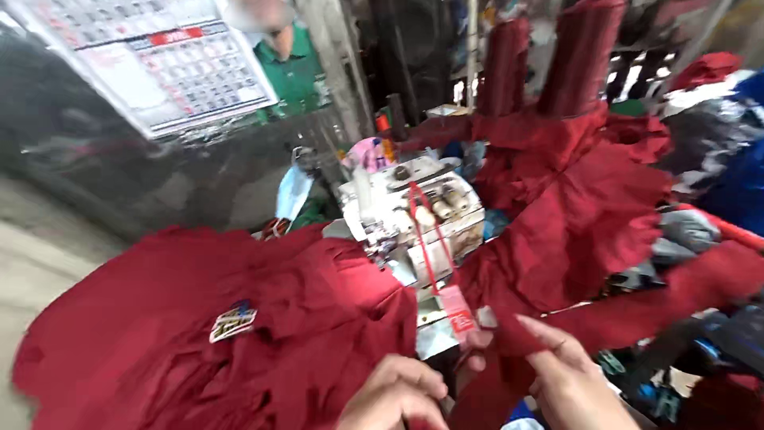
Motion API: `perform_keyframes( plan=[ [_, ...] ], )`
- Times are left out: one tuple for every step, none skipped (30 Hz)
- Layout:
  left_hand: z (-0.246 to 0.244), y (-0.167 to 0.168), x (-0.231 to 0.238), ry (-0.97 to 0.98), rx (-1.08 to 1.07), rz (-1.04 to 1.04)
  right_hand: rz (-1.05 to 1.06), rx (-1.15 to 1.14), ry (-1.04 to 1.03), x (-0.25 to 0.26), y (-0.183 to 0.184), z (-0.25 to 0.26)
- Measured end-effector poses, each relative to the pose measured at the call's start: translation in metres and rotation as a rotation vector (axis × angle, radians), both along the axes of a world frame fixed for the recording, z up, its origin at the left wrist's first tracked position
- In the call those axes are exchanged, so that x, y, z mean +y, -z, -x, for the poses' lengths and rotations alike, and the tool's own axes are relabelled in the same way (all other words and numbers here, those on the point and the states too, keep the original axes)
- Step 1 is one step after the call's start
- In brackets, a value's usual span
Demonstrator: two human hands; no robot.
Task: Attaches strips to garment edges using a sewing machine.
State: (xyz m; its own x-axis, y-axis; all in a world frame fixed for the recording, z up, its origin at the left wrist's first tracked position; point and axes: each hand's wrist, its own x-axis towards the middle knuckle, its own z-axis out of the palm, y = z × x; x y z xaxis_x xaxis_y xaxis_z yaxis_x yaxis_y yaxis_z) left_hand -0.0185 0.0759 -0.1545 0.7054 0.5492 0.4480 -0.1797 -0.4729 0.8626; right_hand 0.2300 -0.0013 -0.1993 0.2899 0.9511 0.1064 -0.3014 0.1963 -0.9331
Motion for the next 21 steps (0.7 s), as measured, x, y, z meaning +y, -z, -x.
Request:
perform_keyframes(
  plan=[
    [-0.002, 0.009, 0.001, -0.025, -0.032, 0.052, -0.002, -0.015, -0.063, 0.001, 0.006, 0.016],
    [-0.004, 0.016, 0.000, -0.095, -0.061, 0.127, -0.016, -0.041, -0.117, -0.001, 0.010, 0.028],
    [-0.006, 0.023, -0.002, -0.187, -0.075, 0.202, -0.018, -0.079, -0.145, -0.002, 0.013, 0.036],
    [-0.010, 0.030, -0.002, -0.271, -0.076, 0.268, 0.007, -0.103, -0.135, -0.005, 0.015, 0.043],
    [-0.015, 0.037, 0.000, -0.343, -0.057, 0.316, 0.048, -0.089, -0.112, -0.008, 0.017, 0.048],
    [-0.020, 0.045, 0.002, -0.396, -0.033, 0.345, 0.104, -0.039, -0.073, -0.010, 0.016, 0.054],
    [-0.023, 0.052, 0.003, -0.422, -0.013, 0.363, 0.157, 0.013, -0.041, -0.013, 0.015, 0.058],
    [-0.023, 0.056, 0.003, -0.420, 0.008, 0.377, 0.195, 0.049, -0.021, -0.017, 0.015, 0.060],
    [-0.021, 0.057, 0.003, -0.395, 0.030, 0.387, 0.224, 0.071, -0.002, -0.019, 0.015, 0.060],
    [-0.019, 0.055, 0.002, -0.345, 0.041, 0.404, 0.243, 0.094, 0.003, -0.020, 0.018, 0.060],
    [-0.016, 0.053, 0.001, -0.277, 0.045, 0.422, 0.256, 0.111, 0.002, -0.021, 0.022, 0.059],
    [-0.015, 0.051, -0.001, -0.221, 0.041, 0.439, 0.265, 0.122, 0.002, -0.021, 0.025, 0.059],
    [-0.014, 0.048, -0.002, -0.191, 0.037, 0.449, 0.254, 0.121, -0.017, -0.020, 0.027, 0.058],
    [-0.016, 0.043, -0.004, -0.196, 0.040, 0.454, 0.225, 0.110, -0.047, -0.019, 0.028, 0.057],
    [-0.018, 0.041, -0.005, -0.205, 0.040, 0.461, 0.186, 0.099, -0.078, -0.018, 0.030, 0.055],
    [-0.019, 0.043, -0.005, -0.213, 0.031, 0.466, 0.155, 0.089, -0.090, -0.017, 0.031, 0.054],
    [-0.020, 0.046, -0.004, -0.214, 0.014, 0.468, 0.129, 0.100, -0.094, -0.016, 0.032, 0.052],
    [-0.021, 0.050, -0.002, -0.209, -0.003, 0.465, 0.115, 0.136, -0.082, -0.015, 0.032, 0.052],
    [-0.023, 0.051, -0.001, -0.217, -0.002, 0.452, 0.123, 0.179, -0.058, -0.016, 0.031, 0.052],
    [-0.025, 0.051, -0.001, -0.232, 0.012, 0.432, 0.162, 0.219, -0.026, -0.017, 0.029, 0.051],
    [-0.027, 0.049, -0.001, -0.241, 0.033, 0.407, 0.213, 0.252, -0.005, -0.020, 0.027, 0.050]
  ],
)
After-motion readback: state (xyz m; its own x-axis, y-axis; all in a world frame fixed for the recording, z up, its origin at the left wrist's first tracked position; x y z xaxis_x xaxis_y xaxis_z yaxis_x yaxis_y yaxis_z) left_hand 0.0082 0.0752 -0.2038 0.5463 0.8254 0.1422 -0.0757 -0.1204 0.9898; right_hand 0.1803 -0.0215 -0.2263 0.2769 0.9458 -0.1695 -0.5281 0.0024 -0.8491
